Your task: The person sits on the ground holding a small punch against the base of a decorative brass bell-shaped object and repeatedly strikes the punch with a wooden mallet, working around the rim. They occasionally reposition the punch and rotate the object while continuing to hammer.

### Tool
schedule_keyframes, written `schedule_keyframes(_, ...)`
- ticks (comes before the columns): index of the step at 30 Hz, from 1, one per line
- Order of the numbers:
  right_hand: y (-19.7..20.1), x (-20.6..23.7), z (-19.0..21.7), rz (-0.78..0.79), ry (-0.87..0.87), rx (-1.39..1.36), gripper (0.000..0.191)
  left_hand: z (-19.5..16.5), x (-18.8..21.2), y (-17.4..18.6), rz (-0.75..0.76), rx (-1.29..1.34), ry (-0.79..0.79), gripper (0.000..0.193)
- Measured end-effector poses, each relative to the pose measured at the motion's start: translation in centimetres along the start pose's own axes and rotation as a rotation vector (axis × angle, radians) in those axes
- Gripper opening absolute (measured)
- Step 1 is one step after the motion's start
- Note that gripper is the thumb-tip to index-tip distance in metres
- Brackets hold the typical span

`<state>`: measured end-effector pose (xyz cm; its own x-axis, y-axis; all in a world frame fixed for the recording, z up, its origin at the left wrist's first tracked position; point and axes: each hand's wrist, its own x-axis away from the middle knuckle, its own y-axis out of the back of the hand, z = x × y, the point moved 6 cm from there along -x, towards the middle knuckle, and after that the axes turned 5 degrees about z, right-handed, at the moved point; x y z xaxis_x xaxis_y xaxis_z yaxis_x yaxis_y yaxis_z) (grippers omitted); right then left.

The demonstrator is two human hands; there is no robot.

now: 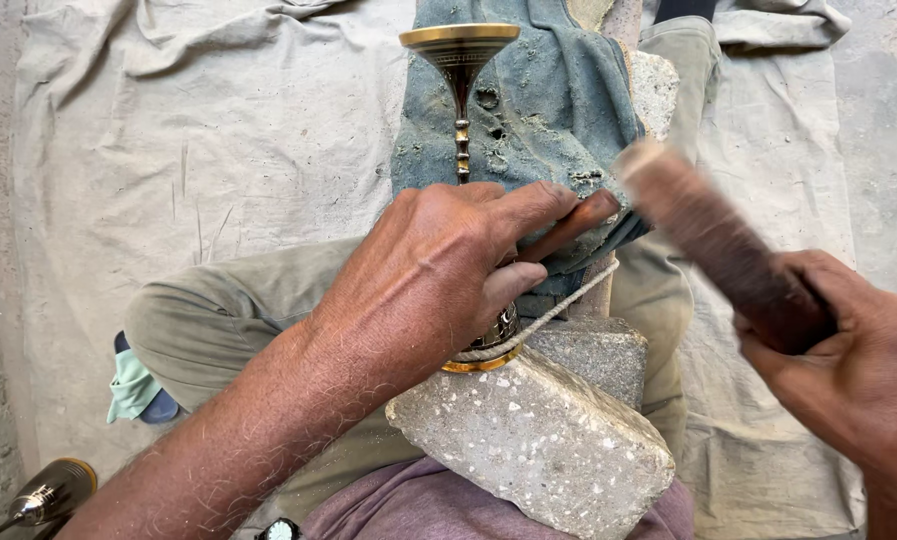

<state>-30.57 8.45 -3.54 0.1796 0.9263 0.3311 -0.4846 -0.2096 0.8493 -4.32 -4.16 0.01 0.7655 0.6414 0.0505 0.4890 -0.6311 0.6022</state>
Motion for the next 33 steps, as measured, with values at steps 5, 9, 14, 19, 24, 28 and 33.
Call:
schedule_keyframes(5,-0.3,0.8,-1.6,-0.001,-0.154,-0.153,0.034,-0.7,0.3,0.1,-0.024,0.000,-0.061,0.047)
schedule_keyframes(9,-0.9,0.6,-1.9,-0.040,-0.055,-0.554,0.037,-0.2,0.3,0.3,0.010,-0.046,-0.035,0.036)
schedule_keyframes(14,-1.1,0.1,-3.1,-0.026,-0.058,-0.419,0.036,-0.4,0.2,0.9,-0.036,0.009,-0.086,0.046)
schedule_keyframes(19,-1.0,0.2,-3.1,0.021,-0.106,-0.220,0.034,0.0,0.2,1.0,-0.028,-0.013,-0.081,0.040)
schedule_keyframes(24,-0.3,0.8,-1.4,-0.022,-0.116,-0.072,0.035,0.1,0.5,0.9,-0.017,-0.030,-0.031,0.040)
schedule_keyframes(28,0.0,1.0,-0.5,-0.046,-0.099,-0.380,0.037,-0.8,1.1,1.3,-0.058,-0.006,-0.108,0.042)
schedule_keyframes(33,0.8,1.6,-0.5,-0.128,-0.135,-0.551,0.043,-0.9,1.2,0.9,-0.023,-0.020,-0.065,0.038)
